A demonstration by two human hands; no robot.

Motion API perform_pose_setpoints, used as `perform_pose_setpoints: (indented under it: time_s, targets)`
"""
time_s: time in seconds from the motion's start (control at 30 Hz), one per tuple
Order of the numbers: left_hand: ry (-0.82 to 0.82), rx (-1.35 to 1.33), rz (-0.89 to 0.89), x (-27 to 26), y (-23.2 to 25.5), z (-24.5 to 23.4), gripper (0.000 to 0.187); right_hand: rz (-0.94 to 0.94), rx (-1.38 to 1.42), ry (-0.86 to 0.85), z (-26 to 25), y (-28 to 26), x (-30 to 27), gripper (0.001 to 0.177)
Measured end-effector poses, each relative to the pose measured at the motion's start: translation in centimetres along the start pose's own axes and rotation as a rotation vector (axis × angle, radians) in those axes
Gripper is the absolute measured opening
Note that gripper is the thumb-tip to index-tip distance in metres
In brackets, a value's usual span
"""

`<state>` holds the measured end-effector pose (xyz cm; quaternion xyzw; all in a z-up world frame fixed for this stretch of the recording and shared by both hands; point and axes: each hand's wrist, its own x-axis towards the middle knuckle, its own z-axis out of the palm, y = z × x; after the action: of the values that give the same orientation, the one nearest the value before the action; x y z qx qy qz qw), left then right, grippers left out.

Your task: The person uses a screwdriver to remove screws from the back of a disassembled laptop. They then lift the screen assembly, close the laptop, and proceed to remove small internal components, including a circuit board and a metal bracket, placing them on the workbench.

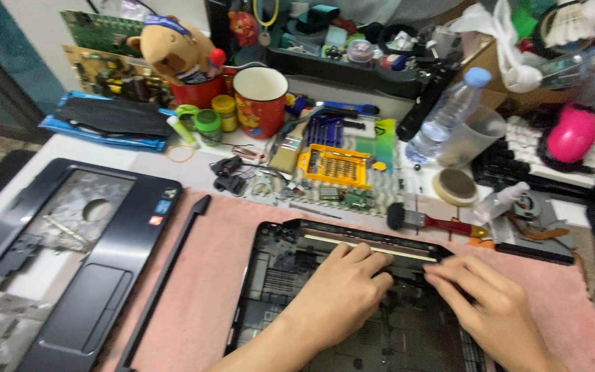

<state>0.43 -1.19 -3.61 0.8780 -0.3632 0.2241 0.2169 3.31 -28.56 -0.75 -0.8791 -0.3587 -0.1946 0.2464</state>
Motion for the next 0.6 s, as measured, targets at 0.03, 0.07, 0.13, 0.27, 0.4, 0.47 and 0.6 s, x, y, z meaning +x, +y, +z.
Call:
perform_pose_setpoints:
  time_s: [0.03,0.07,0.13,0.27,0.4,0.47,0.6]
  targets:
    - [-0.015,0.023,-0.004,-0.1,0.1,-0.1,0.005,0.004,-0.009,-0.02,-0.2,-0.8,1.6,0.016]
    - [-0.031,0.046,-0.008,-0.2,0.1,-0.1,0.004,0.008,-0.018,-0.04,-0.3,-1.5,3.3,0.013]
    - [-0.015,0.049,-0.004,-0.2,0.4,-0.1,0.005,-0.029,0.01,-0.089,1.0,-2.0,6.8,0.013]
    - [-0.007,0.068,-0.013,-0.2,0.7,-0.4,0.009,-0.166,0.048,-0.336,7.3,0.1,13.2,0.019]
    - [-0.033,0.058,-0.045,-0.5,0.8,-0.6,0.006,-0.082,-0.103,-0.619,12.1,-0.8,17.4,0.024]
    - [-0.046,0.037,-0.051,-0.6,0.9,-0.2,0.009,-0.104,-0.107,-0.683,12.7,-1.4,18.4,0.026]
    - [-0.068,0.04,-0.06,-0.7,0.7,-0.4,0.009,-0.078,-0.203,-0.74,11.8,-2.1,18.9,0.031]
